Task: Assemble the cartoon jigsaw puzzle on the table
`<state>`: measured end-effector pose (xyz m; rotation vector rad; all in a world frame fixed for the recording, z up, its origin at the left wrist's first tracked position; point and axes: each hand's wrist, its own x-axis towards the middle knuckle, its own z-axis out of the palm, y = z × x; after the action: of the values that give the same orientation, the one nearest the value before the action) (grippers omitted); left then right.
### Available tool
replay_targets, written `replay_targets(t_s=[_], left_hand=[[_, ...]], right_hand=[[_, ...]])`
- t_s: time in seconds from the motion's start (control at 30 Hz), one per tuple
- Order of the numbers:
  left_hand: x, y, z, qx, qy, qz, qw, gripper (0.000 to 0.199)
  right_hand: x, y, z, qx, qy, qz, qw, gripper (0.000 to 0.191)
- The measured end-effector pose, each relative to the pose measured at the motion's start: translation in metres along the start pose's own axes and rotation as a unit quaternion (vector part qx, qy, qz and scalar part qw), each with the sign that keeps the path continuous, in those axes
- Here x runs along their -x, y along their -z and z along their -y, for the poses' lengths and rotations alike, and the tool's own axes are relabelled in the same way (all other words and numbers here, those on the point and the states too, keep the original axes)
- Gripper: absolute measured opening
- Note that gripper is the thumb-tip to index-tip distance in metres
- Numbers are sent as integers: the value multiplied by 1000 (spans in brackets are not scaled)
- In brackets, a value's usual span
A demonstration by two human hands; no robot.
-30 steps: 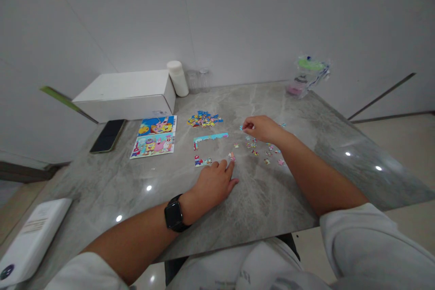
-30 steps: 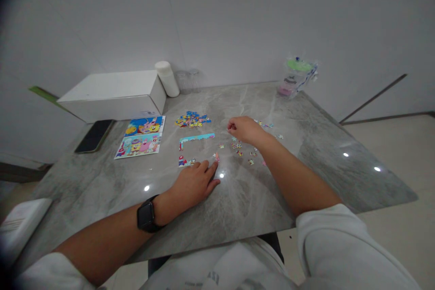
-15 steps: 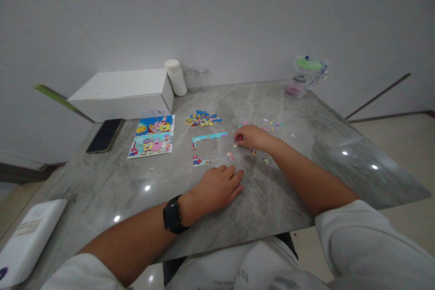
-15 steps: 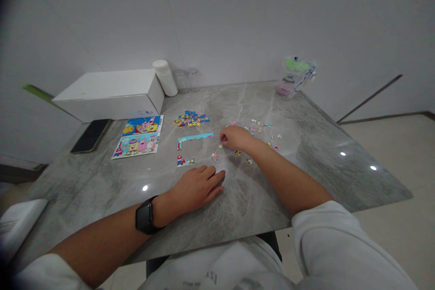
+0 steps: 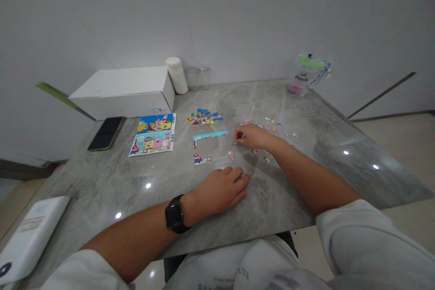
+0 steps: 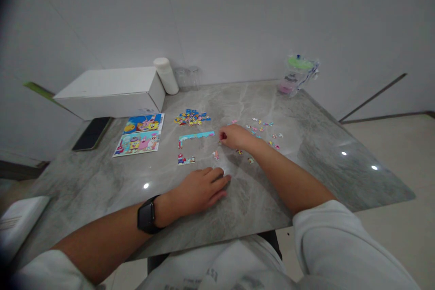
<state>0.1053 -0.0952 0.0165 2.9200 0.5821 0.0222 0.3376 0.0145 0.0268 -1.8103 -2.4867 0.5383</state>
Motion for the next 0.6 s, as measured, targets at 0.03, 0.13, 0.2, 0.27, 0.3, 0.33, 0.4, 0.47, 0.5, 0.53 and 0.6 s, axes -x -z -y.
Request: replay_targets(t_s=[0.03,0.13,0.2,0.27,0.3,0.33,0.4,0.47,0.5,0.53,0.6], left_hand=[[-1,0,0,-5,29,-2,1000,41],[-2,0,-1,-10,94,-1,996,48],[-3,0,-1,-10,122,7,992,52],[-3,-1,-1,-11,141,15,990,55],[-3,-1,-1,-12,145,17,989,56],[-3,-1,0,-12,146,18,989,56],[-4,-2,1,-11,146,17,989,56],[-3,-3,1,-9,145,14,989,56],[-3,-4,2,-10,145,12,989,55],[-3,-4,2,-12,145,10,989,56],[-3,-3,2,-18,145,5,989,55]], right_hand=[[0,1,1,-7,2,-6,1000,12],[0,2,1,-30,4,-28,999,13],[-1,0,1,-42,4,-45,998,14],[-2,-1,0,-53,5,-62,997,14],[-2,-1,0,-60,5,-70,996,14],[-2,0,0,-69,4,-79,994,14],[-2,2,-1,-91,2,-99,991,14],[-2,4,-1,-115,-2,-117,986,14],[-2,5,0,-127,-3,-122,984,14],[-2,5,1,-139,-1,-125,982,14],[-1,4,5,-163,9,-116,980,13]])
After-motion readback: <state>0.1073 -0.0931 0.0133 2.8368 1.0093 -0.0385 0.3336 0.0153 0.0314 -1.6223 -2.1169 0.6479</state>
